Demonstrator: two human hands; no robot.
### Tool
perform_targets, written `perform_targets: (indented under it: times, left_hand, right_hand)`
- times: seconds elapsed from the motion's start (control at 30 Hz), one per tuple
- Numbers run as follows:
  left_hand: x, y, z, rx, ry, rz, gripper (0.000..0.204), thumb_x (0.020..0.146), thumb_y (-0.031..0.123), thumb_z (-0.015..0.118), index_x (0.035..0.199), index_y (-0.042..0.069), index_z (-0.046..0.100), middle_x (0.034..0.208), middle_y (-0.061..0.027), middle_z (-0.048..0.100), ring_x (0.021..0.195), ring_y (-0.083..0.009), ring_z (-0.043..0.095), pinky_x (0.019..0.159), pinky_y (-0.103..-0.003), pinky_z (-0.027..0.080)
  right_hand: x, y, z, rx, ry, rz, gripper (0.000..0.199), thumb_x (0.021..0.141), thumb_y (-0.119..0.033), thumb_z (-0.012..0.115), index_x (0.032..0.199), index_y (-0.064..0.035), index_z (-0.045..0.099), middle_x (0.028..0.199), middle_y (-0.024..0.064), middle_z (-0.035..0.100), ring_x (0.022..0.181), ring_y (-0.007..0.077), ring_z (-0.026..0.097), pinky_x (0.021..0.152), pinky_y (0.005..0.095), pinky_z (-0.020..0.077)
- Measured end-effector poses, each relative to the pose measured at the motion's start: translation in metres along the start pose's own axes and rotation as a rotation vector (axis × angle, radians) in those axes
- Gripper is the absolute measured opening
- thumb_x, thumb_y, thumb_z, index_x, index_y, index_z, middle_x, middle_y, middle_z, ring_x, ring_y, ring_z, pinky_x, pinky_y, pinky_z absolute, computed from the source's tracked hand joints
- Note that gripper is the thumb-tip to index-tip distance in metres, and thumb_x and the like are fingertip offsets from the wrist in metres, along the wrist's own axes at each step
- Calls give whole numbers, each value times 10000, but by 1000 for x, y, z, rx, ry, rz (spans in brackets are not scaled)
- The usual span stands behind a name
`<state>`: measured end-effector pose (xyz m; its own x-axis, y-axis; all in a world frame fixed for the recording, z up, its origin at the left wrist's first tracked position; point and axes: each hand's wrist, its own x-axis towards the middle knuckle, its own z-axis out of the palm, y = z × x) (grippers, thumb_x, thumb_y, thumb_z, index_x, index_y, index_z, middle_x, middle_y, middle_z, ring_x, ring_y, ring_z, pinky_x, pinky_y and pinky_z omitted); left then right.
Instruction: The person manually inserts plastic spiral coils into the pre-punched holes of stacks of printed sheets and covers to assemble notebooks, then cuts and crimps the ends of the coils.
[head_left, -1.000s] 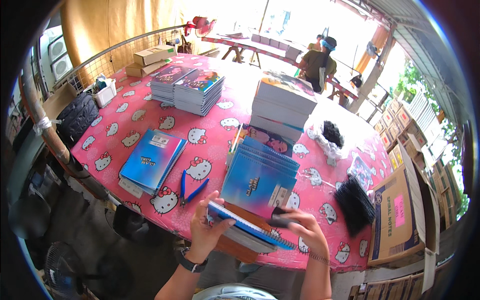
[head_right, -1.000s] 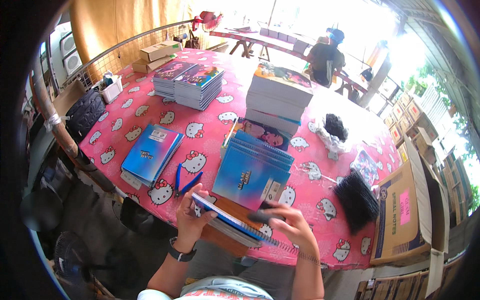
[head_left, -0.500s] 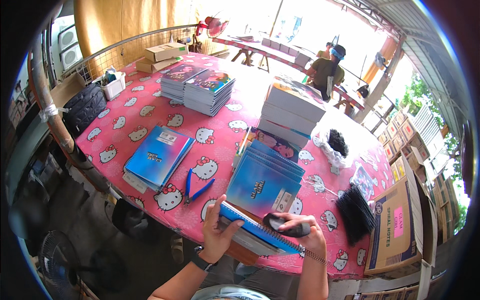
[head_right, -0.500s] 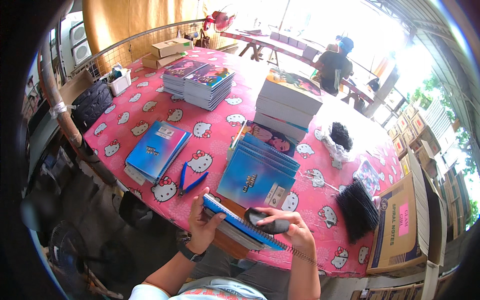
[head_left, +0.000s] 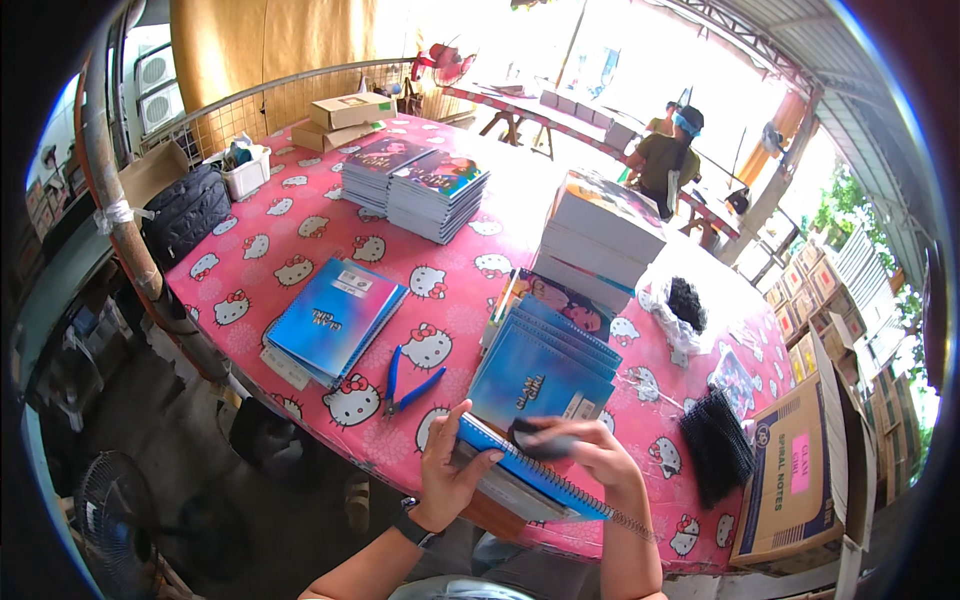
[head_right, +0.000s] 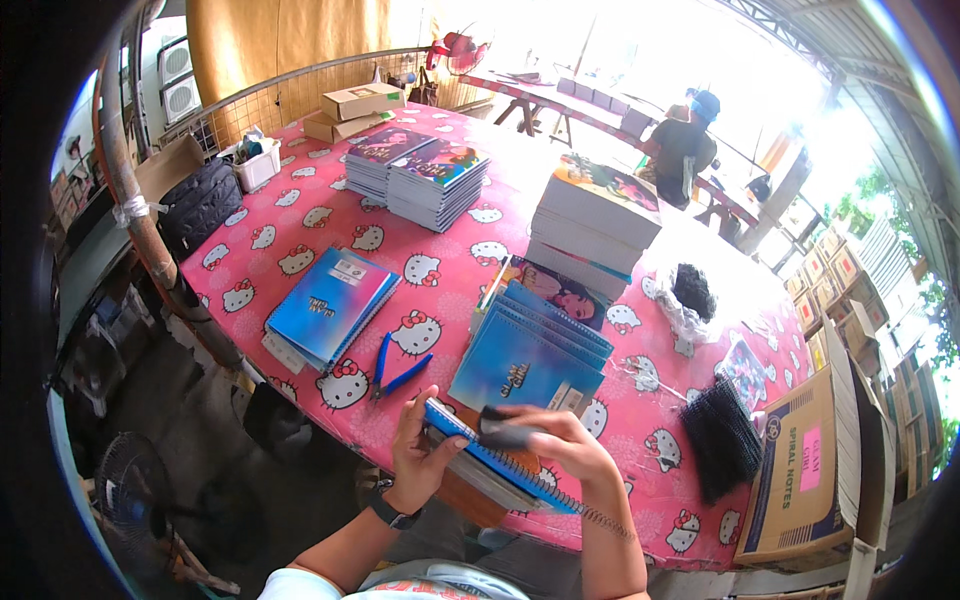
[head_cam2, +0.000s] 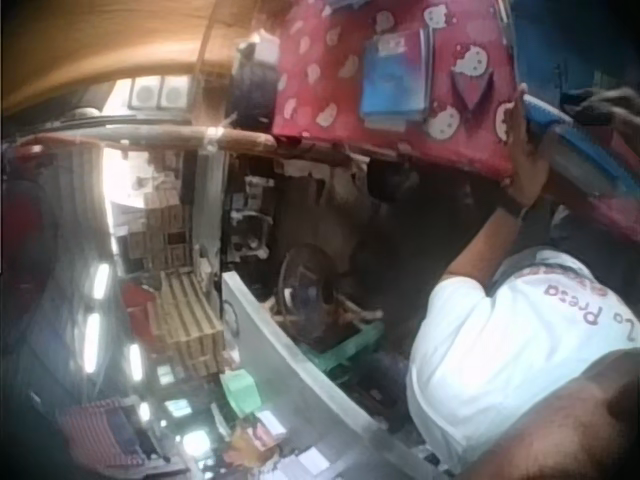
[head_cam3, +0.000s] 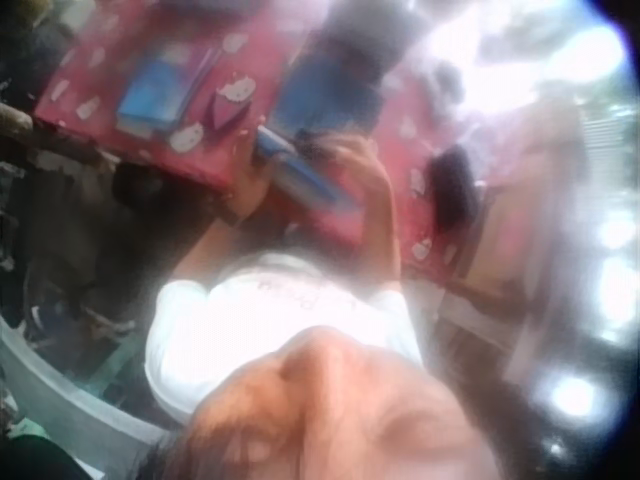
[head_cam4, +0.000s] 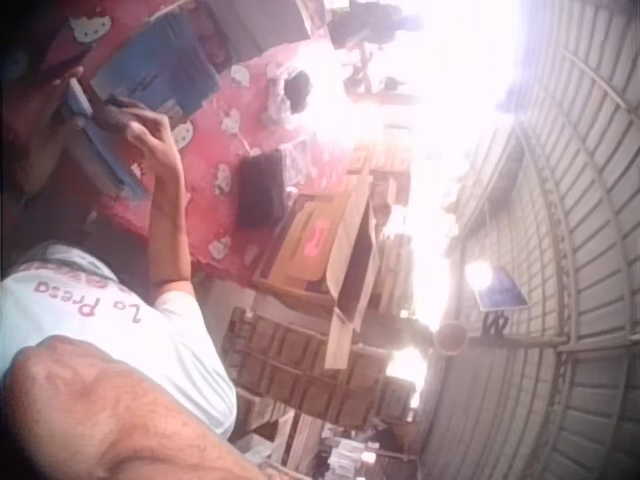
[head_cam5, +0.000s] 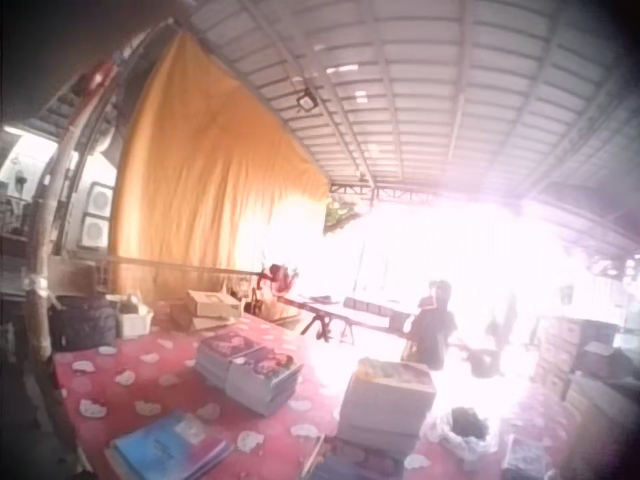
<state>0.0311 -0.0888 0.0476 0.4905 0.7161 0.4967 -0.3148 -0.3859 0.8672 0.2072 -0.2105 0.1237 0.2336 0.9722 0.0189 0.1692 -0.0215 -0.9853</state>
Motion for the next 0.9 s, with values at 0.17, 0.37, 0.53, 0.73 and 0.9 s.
perform_targets:
  times: [0.17,0.37,0.53,0.73,0.9]
  left_hand:
    - [3,5,-1,55,-6,27,711,750,103,772,1364,16,425,1003,-71,497,908,-175,501,823,-295,427]
    - [1,2,0,-17,17,-15,703,743,116,781,1352,21,442,969,-75,502,890,-184,507,802,-297,427]
    - [1,2,-1,6,20,-20,693,753,120,775,1354,25,443,964,-80,500,897,-189,507,801,-299,429]
    - [-2,-4,-2,-6,30,-11,639,781,138,753,1340,21,467,997,-83,512,895,-193,508,799,-305,431]
    - [4,-2,-16,-106,-48,-145,400,826,99,699,1208,25,604,975,-55,586,909,-157,535,817,-277,432]
  right_hand:
    - [2,8,5,353,-67,-258,497,832,-426,644,1069,9,684,1213,233,588,1172,331,521,992,411,402]
    - [18,8,4,-208,57,21,525,858,-391,640,1103,74,644,1248,205,570,1156,263,525,934,384,443]
    - [19,9,15,-57,35,34,517,893,-394,608,1112,74,638,1259,183,560,1156,214,513,977,345,395]
    - [23,4,27,-477,140,119,476,813,-441,691,1112,-70,679,1315,225,513,1232,342,473,1007,396,399]
    - [-42,28,-2,-655,573,-127,479,689,-292,813,1101,-93,670,1337,213,492,1237,362,458,1014,439,385]
